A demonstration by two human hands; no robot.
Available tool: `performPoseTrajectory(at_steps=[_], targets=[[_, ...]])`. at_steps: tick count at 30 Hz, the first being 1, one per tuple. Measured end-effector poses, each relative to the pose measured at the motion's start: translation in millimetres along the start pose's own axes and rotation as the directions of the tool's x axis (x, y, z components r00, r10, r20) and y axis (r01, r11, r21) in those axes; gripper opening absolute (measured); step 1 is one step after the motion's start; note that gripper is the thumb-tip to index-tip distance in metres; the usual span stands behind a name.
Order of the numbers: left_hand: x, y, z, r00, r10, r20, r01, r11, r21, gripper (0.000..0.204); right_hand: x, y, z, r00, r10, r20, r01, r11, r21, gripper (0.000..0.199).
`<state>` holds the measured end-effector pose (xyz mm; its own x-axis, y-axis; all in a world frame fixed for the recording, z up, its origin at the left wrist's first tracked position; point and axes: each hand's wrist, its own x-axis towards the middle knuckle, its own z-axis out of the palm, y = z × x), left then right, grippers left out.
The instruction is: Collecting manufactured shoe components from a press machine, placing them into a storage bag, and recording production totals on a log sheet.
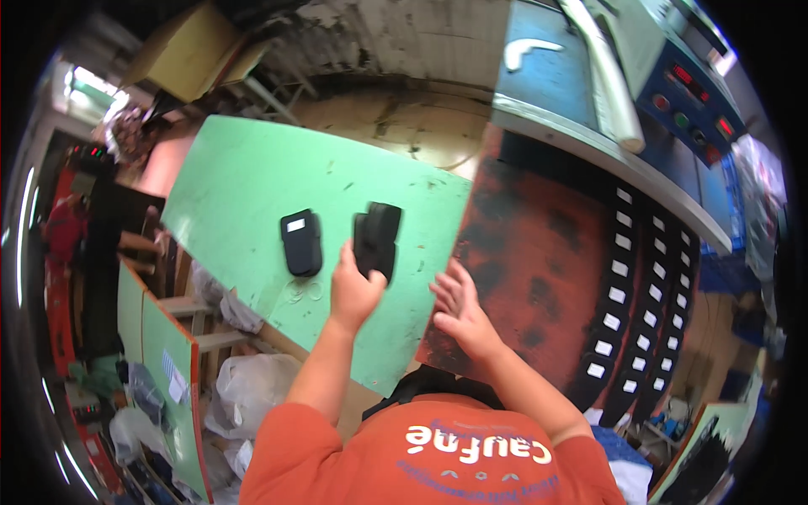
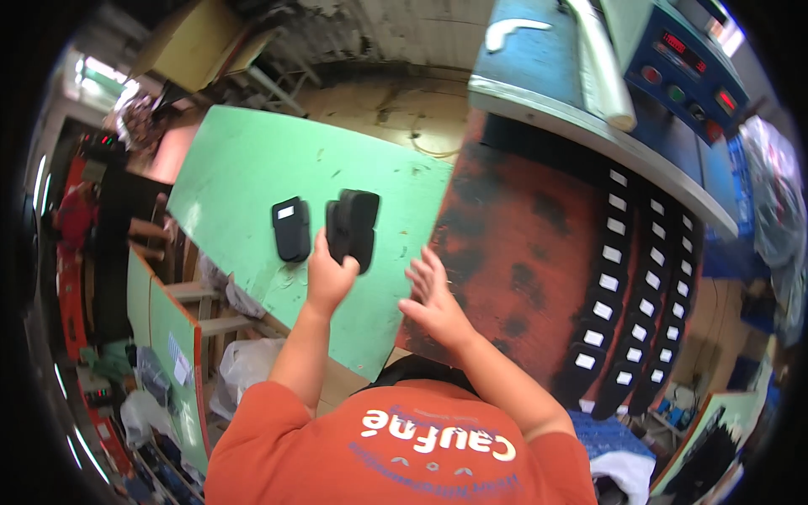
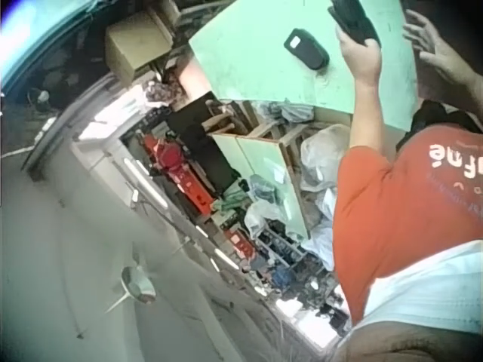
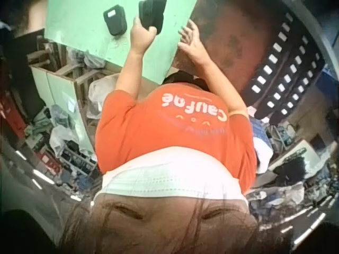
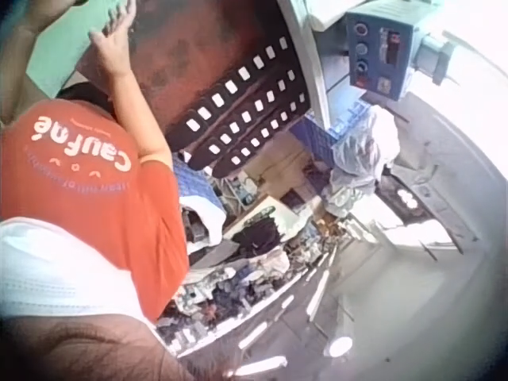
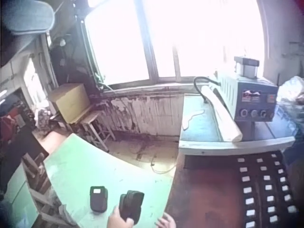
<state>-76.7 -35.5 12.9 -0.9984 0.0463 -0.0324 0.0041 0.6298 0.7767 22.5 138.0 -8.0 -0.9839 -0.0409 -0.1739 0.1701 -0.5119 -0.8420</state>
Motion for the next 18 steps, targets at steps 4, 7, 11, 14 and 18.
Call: performPoseTrajectory(at_steps=[4, 7, 11, 14, 18], targets=[[-42.6, 77.3, 29.5, 0.765, 0.549, 0.336, -0.563, 0.824, -0.063, 0.061, 31.3, -0.3, -31.3, 0.999, -0.036, -0.016, 0.039, 0.914, 0.403, 0.072], [-31.0, 77.1, 48.8, 0.889, 0.362, 0.282, -0.248, 0.896, -0.370, 0.048, 14.6, -38.1, -47.1, 0.999, 0.039, 0.019, -0.040, 0.675, 0.736, 0.046], [-23.2, 83.7, 95.2, 0.916, 0.265, 0.301, -0.138, 0.913, -0.384, 0.031, -21.2, -38.6, -77.9, 0.986, 0.024, -0.166, 0.099, 0.715, 0.692, 0.047], [-32.9, 107.5, 118.3, 0.902, 0.349, 0.255, -0.241, 0.896, -0.373, 0.018, -43.4, -39.3, -98.4, 0.982, -0.051, -0.180, 0.161, 0.718, 0.678, 0.047], [-29.1, 115.5, 162.6, 0.857, 0.398, 0.327, -0.224, 0.860, -0.459, 0.010, -73.5, -51.4, -125.2, 0.965, -0.058, -0.255, 0.233, 0.630, 0.741, 0.052]])
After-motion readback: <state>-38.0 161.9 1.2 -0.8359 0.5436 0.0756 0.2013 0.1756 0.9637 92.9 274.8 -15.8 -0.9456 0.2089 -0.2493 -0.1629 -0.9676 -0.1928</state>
